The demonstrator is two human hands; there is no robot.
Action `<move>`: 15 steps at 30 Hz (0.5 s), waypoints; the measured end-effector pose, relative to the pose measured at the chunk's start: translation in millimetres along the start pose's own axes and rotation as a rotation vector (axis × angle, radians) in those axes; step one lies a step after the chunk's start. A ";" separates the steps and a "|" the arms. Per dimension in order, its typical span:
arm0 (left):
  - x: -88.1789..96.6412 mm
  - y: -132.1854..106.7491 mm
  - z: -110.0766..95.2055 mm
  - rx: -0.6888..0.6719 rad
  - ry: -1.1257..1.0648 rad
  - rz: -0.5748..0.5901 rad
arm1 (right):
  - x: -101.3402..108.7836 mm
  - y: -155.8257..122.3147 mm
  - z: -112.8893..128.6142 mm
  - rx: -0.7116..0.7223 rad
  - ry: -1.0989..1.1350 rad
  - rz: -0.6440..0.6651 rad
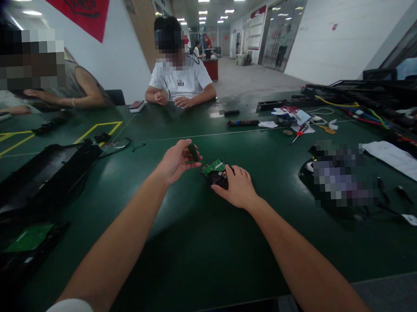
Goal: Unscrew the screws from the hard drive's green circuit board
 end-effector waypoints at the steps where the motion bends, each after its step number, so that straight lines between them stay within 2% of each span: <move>1: 0.3 0.0 -0.8 -0.009 0.011 0.005 | 0.3 0.0 0.2 0.003 0.001 0.002; 11: -0.9 -3.9 -6.4 -0.051 0.108 0.146 | 4.5 -0.4 3.6 0.007 0.003 0.012; 15: -3.9 -6.5 -8.4 -0.032 0.092 0.156 | 5.0 -0.9 4.1 0.005 0.001 0.003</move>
Point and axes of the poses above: each hand's wrist, its own y-axis towards the middle knuckle, its own x-axis out of the back of the hand, z = x × y, the point moved 4 cm from there along y, towards the middle knuckle, and after that the axes turned 4 degrees about x, right-handed, at the moved point
